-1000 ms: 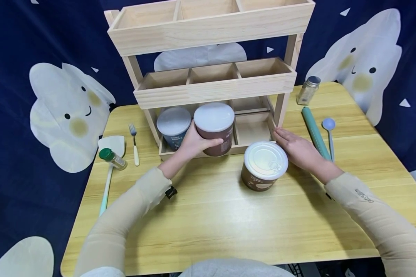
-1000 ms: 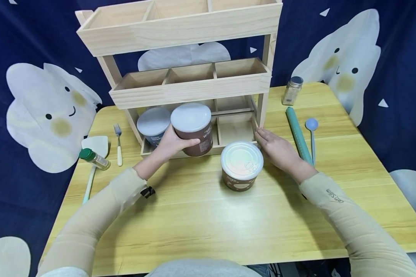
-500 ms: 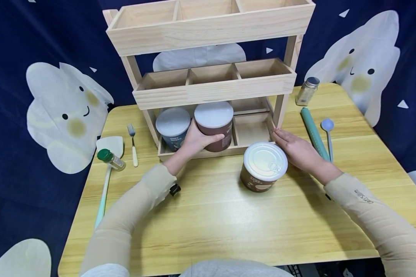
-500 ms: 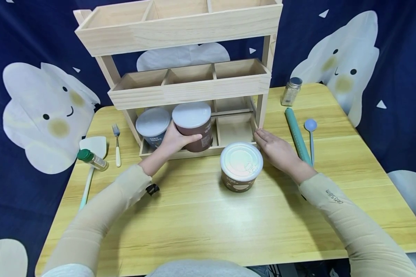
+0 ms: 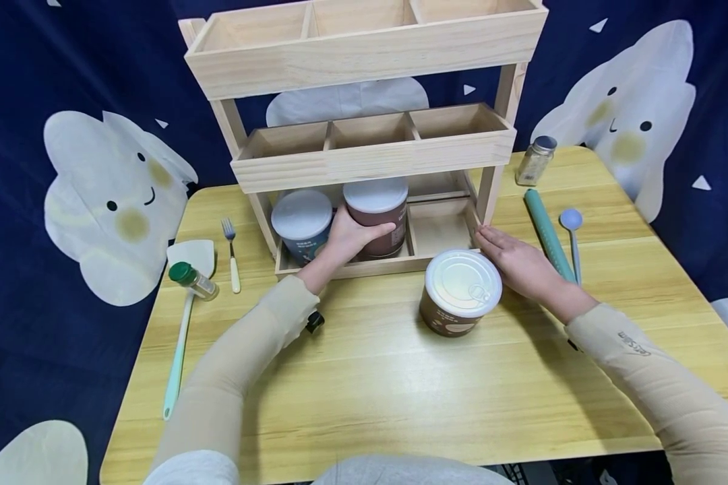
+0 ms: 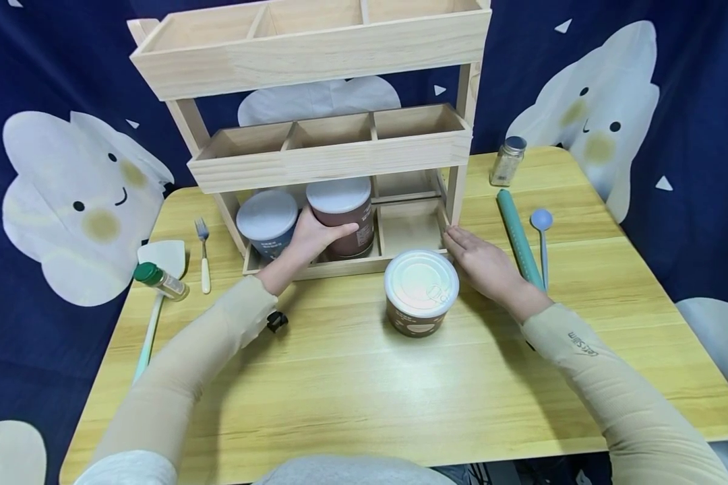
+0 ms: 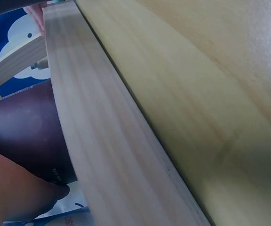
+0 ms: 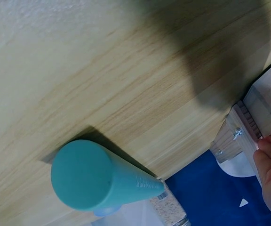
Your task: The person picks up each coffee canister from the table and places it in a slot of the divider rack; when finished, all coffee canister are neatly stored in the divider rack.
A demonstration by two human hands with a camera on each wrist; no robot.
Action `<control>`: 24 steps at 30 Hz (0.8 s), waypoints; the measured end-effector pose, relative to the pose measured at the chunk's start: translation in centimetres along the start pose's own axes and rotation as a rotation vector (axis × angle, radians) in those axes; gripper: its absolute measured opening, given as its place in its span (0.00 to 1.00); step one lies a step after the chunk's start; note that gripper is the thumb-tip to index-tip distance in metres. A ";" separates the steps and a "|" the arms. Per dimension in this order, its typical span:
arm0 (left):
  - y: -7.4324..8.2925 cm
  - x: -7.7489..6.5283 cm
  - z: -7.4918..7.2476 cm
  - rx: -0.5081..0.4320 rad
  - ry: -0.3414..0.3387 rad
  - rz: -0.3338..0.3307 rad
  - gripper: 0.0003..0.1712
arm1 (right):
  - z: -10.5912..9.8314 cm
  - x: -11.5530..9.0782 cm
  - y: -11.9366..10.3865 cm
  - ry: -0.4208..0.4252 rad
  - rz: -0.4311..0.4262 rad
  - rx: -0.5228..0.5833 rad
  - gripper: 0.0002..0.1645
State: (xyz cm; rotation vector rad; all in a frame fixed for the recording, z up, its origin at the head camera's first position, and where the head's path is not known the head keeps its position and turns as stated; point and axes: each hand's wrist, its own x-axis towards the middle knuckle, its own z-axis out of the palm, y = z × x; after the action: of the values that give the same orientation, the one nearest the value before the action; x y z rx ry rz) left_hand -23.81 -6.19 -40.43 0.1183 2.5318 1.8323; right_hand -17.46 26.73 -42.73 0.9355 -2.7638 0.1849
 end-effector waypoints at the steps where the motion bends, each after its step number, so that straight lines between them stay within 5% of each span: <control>1: -0.1 0.0 0.1 0.005 0.005 0.000 0.56 | 0.0 0.0 -0.1 0.000 0.000 0.001 0.27; 11: -1.5 -0.4 1.0 0.030 0.045 0.067 0.62 | 0.0 0.0 0.0 0.026 -0.017 0.022 0.28; 24: -1.9 -0.6 1.6 0.068 0.027 0.040 0.63 | 0.1 -0.1 0.0 -0.001 0.011 0.019 0.28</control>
State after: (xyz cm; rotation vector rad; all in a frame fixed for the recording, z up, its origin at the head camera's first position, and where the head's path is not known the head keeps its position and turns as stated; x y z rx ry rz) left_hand -23.23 -5.25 -42.72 0.1477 2.6303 1.7732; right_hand -17.43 26.78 -42.89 0.9255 -2.7730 0.2135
